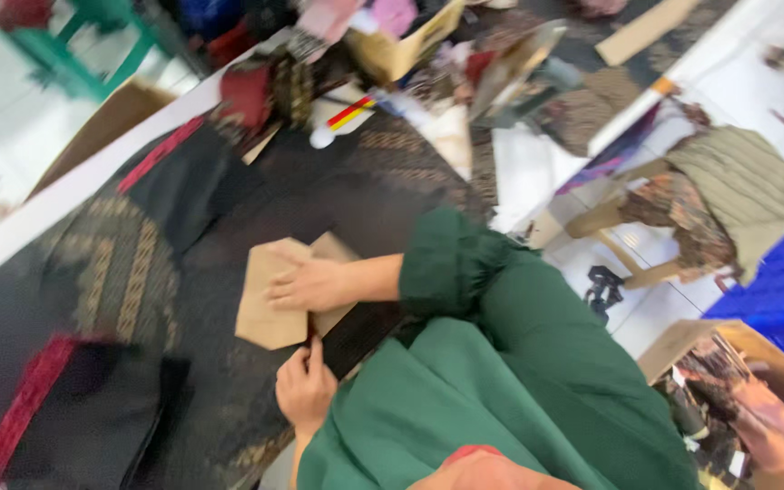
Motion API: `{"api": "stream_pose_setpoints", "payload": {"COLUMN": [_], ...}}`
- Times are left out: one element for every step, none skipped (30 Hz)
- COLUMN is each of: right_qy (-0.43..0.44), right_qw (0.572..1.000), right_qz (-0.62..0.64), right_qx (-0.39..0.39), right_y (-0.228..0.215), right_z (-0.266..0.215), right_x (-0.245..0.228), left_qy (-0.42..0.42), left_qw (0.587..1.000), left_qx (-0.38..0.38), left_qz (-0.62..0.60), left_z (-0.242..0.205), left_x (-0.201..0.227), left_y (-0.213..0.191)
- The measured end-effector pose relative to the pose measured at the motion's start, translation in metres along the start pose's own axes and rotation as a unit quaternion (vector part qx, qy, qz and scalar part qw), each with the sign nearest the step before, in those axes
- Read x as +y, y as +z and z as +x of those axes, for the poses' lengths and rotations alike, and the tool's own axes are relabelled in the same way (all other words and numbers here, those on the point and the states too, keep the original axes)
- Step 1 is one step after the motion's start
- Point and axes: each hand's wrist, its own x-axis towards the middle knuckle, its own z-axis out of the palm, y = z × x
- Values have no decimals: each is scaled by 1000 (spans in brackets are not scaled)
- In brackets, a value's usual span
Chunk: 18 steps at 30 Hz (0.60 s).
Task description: The person irons small black fabric pieces on a table using a steam iron. They repeatedly place a brown paper template over the fabric, press it with the iron, then remove the template and set the fabric aside. The process is repeated for several pieces.
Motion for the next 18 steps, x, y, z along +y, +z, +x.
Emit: {"api": "stream_pose_setpoints", "payload": {"right_qy": [8, 16, 17, 20, 19, 18, 19, 20, 18, 22, 22, 22, 47, 74, 83, 117, 172, 209], "right_qw": [1000, 999, 998, 997, 997, 997, 998, 999, 1000, 1000, 999, 998, 998, 991, 971, 959, 948, 944], "right_qz": [-16, -31, -44, -54, -59, -63, -43, -22, 0, 5, 9, 13, 31, 52, 4, -115, -36, -23], "right_qx": [16, 32, 48, 44, 42, 40, 32, 24, 15, -9, -36, -62, 17, 95, 225, 232, 267, 255], "right_y": [-8, -18, -27, -35, -40, -43, -45, -47, -50, -53, -56, -61, -65, -70, -77, -84, -91, -97], "right_z": [4, 7, 7, 3, 3, 0, -1, -6, -14, -21, -27, -34, -41, -48, -63, -83, -101, -120], "right_x": [-2, 1, 2, 3, -4, -9, -19, -26, -28, -26, -21, -13, -3, 8, 24, 38, 51, 63], "left_qy": [4, 8, 4, 0, -6, -8, -12, -17, -17, -17, -21, -19, -19, -19, -20, -20, -20, -20], "left_qw": [1000, 1000, 1000, 999, 999, 999, 999, 999, 999, 999, 1000, 1000, 1000, 1000, 1000, 1000, 1000, 1000], "left_qx": [-6, -11, -15, -19, -27, -25, -24, -24, -19, -15, -9, -2, -3, -3, -3, -4, -8, -11], "left_qz": [6, 12, 20, 28, 42, 35, 33, 31, 26, 22, 19, 17, 18, 20, 19, 18, 7, -4], "left_z": [-2, 0, 1, 3, 0, 0, -4, -5, -3, 1, 2, 5, 5, 5, 7, 8, 10, 11], "left_x": [-1, -1, -1, 0, 1, 2, 3, 4, 5, 5, 7, 8, 9, 8, 9, 9, 9, 9], "left_y": [-1, 1, 4, 7, 5, 5, 1, -3, -2, 0, 0, 1, -2, -5, -6, -8, -9, -10]}}
